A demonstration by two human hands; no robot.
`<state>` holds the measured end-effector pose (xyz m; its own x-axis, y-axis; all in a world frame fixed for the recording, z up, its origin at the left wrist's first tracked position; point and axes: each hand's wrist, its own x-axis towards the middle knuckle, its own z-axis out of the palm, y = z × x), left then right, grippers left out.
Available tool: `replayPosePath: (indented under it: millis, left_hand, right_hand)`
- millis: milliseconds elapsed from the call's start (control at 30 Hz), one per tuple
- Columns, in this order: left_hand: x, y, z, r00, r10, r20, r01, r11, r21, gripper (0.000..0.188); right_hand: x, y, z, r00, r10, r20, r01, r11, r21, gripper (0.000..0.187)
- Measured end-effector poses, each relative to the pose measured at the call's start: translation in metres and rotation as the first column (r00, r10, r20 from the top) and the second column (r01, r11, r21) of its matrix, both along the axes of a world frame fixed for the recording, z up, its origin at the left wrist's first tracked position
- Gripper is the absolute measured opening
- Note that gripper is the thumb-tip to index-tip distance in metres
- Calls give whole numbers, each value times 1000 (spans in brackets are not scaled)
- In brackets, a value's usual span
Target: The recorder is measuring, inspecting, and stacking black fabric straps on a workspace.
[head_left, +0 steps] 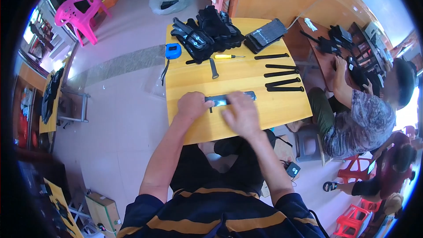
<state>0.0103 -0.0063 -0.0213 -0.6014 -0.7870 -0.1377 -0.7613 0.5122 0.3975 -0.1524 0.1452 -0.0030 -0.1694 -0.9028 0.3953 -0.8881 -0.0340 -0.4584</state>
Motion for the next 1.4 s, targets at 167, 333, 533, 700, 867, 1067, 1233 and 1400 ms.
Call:
replayPosePath:
  millis: [167,333,533,700,867,1067,1233,1400]
  left_hand:
    - [0,-3,-10,1000,-15,-28,13,998,-69,45]
    - [-3,-1,3,1000,-14,-19,13,1000,-21,45]
    - [-2,-3,9,1000,-8,19,7,999,51,47]
    - [-3,-4,9,999,27,23,-28,997,65,49]
    - [-3,-2,10,998,8,55,-13,996,87,50]
    - [-4,-1,12,998,38,44,-43,992,116,49]
    - [-3,-5,6,999,37,11,-37,995,90,51]
    - [-3,-8,13,1000,-23,-2,24,994,111,46]
  right_hand:
    - [37,6,-31,980,170,-105,-134,949,284,96]
    - [30,9,-42,983,104,-153,-55,954,296,96]
    - [4,22,-44,967,-141,-213,208,919,335,95]
    - [-31,38,-40,915,-285,-285,380,847,372,99]
    - [-20,35,-43,899,-354,-259,410,887,212,100]
    - [30,8,-40,977,87,-194,-35,966,256,95]
    - [-10,25,-50,968,-106,-229,172,940,294,98]
    - [-53,52,-53,924,-299,-239,361,889,281,93]
